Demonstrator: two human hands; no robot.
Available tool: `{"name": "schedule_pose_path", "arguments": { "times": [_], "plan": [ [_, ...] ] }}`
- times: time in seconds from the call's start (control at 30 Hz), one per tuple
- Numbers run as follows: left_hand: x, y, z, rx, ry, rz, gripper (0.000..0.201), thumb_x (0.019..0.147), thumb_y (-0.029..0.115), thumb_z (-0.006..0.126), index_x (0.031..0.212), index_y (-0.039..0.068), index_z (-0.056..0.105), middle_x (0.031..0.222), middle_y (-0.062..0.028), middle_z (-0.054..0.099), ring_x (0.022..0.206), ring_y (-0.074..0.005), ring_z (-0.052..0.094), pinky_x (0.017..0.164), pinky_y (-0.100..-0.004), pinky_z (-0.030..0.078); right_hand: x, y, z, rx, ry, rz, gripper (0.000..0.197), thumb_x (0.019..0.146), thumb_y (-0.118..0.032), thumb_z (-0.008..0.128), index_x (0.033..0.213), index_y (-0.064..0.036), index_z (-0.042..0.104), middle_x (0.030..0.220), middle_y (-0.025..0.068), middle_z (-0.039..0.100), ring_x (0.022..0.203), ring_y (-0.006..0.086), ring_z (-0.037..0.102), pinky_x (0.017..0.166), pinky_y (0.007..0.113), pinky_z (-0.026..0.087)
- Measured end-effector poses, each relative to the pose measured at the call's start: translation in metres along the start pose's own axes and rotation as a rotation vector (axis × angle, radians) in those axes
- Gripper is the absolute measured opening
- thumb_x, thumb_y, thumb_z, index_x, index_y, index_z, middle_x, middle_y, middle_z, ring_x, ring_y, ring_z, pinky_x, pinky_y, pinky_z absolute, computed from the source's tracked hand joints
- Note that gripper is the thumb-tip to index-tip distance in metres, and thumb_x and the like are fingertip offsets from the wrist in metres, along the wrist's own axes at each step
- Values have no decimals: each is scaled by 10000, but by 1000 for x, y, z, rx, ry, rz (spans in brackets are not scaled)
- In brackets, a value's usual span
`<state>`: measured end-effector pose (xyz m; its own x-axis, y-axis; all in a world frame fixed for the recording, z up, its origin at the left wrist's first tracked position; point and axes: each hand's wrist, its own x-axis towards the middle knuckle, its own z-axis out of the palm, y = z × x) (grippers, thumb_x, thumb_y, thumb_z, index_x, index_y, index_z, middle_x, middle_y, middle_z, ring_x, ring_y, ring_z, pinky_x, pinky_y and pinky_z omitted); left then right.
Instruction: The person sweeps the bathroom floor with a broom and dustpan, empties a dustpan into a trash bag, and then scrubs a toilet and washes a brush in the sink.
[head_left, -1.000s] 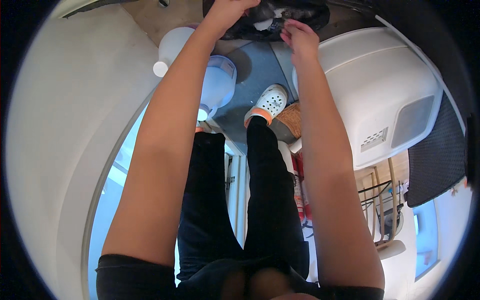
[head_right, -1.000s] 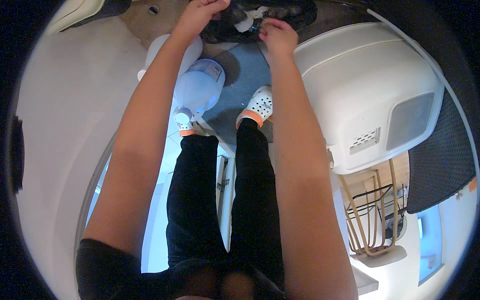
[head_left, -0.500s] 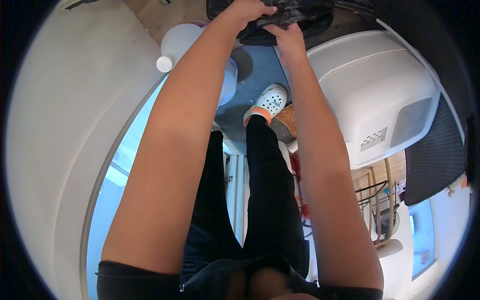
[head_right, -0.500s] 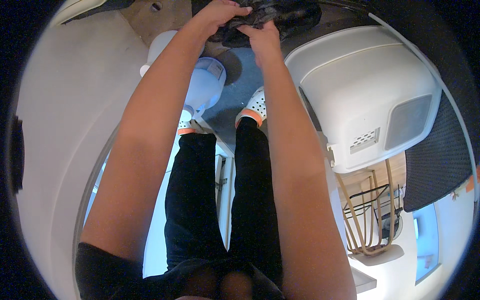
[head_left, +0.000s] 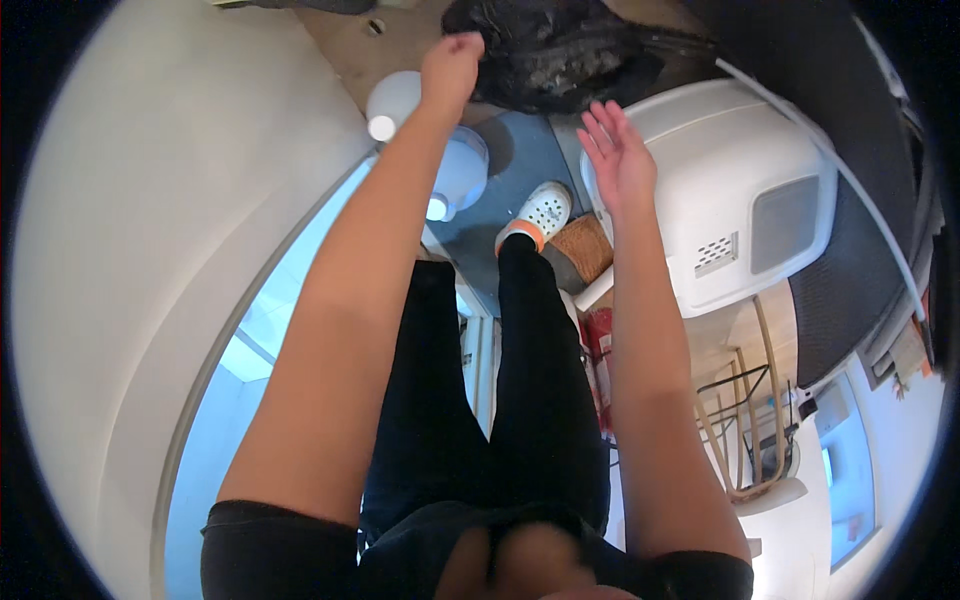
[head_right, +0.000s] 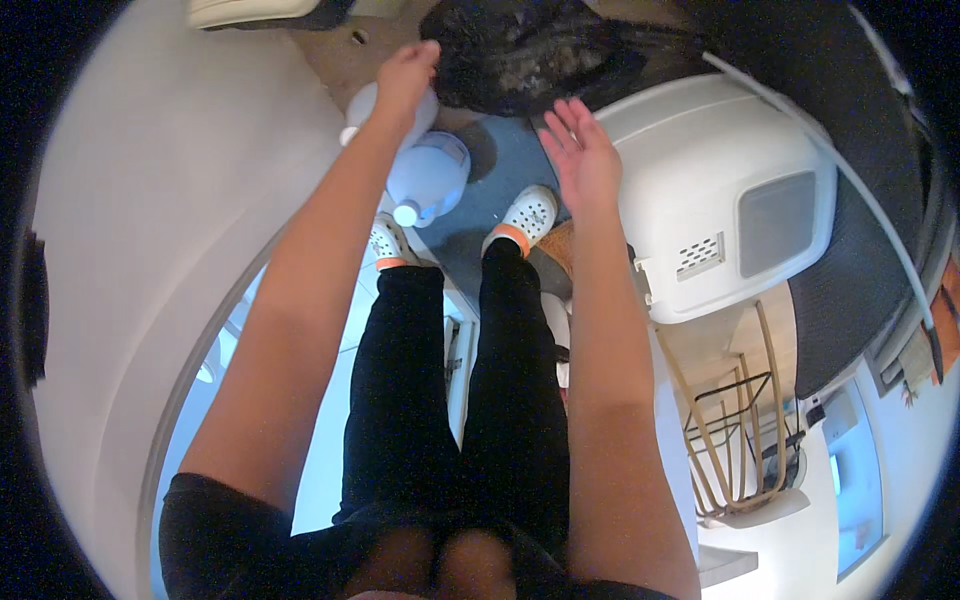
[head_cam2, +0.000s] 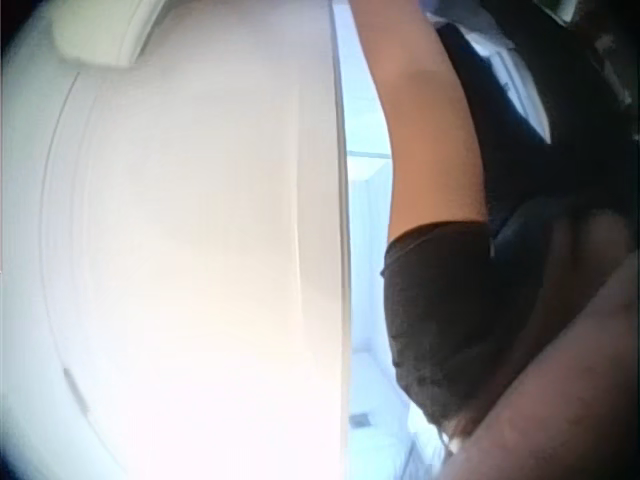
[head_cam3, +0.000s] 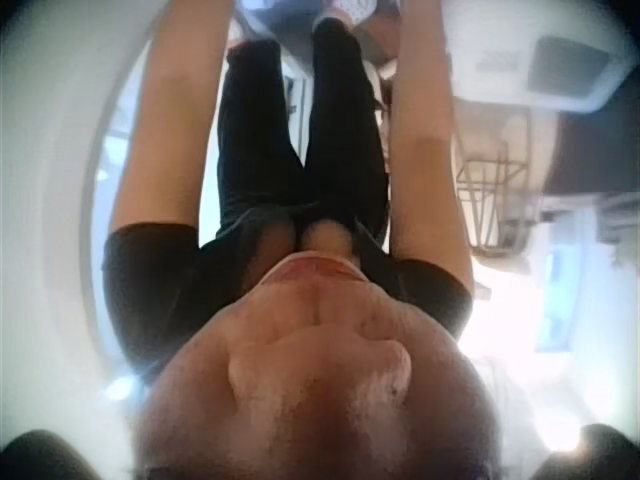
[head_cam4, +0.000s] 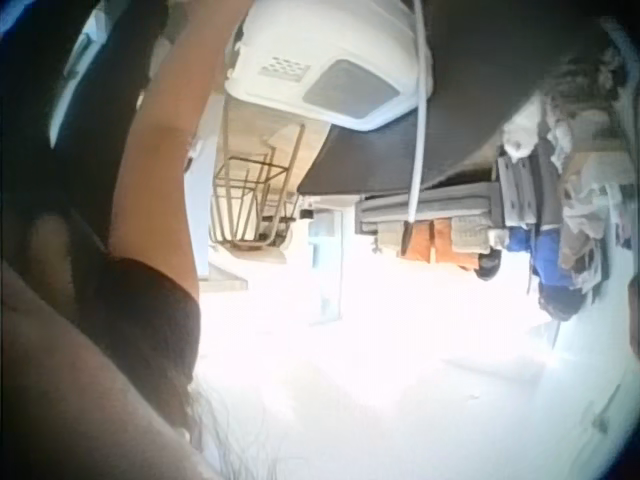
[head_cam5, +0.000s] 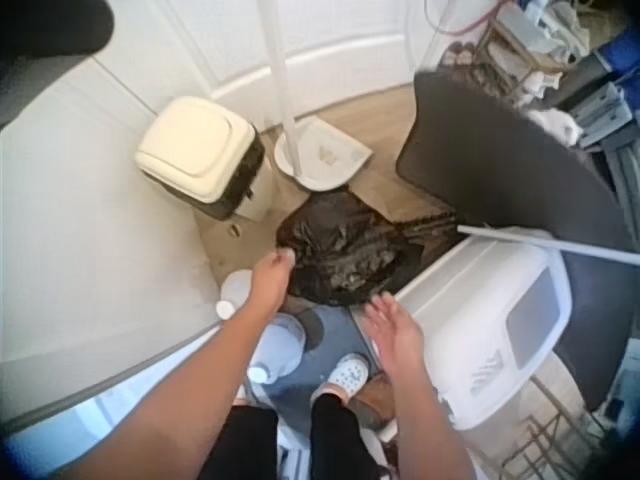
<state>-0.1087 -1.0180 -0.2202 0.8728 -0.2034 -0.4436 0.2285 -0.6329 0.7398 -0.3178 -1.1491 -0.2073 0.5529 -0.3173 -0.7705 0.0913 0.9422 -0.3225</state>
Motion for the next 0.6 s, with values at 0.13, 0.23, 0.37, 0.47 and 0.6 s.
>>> {"name": "schedule_pose_path", "arguments": {
  "times": [0.13,0.23,0.37,0.47,0.6],
  "plan": [
    [-91,47,-43,84,-62,71,219,788,232,659,918,56,664,804,-32,632,724,-119,548,686,-275,436,-51,-32,9,-384,117,-78,273,853,-101,613,1076,46,556,869,59,594,626,96,530,550,203,438],
    [-154,64,-120,-18,-70,3,199,796,232,647,771,35,650,765,-94,616,702,-184,575,657,-330,459,-120,-47,70,-470,47,2,155,878,-166,590,974,-49,562,682,-31,494,468,30,356,395,193,266],
    [-256,97,-193,-82,109,59,394,818,289,633,1095,19,555,1088,-136,526,934,-225,517,828,-330,426,-218,-58,148,-398,-185,59,179,930,-290,499,805,-166,463,579,-49,390,408,43,307,344,202,219],
    [-338,128,-253,130,35,241,459,814,338,617,1140,24,545,1120,-203,510,1026,-326,525,887,-384,421,-304,-53,208,-478,-491,117,240,962,-309,404,768,-169,412,570,-37,373,413,49,296,335,199,201],
    [-421,149,-351,265,4,113,411,798,379,604,1041,48,623,1110,-201,527,1040,-323,524,899,-384,417,-427,-24,280,-776,-821,286,316,965,-346,392,718,-150,411,569,-26,373,419,55,288,346,209,206]
  ]
}}
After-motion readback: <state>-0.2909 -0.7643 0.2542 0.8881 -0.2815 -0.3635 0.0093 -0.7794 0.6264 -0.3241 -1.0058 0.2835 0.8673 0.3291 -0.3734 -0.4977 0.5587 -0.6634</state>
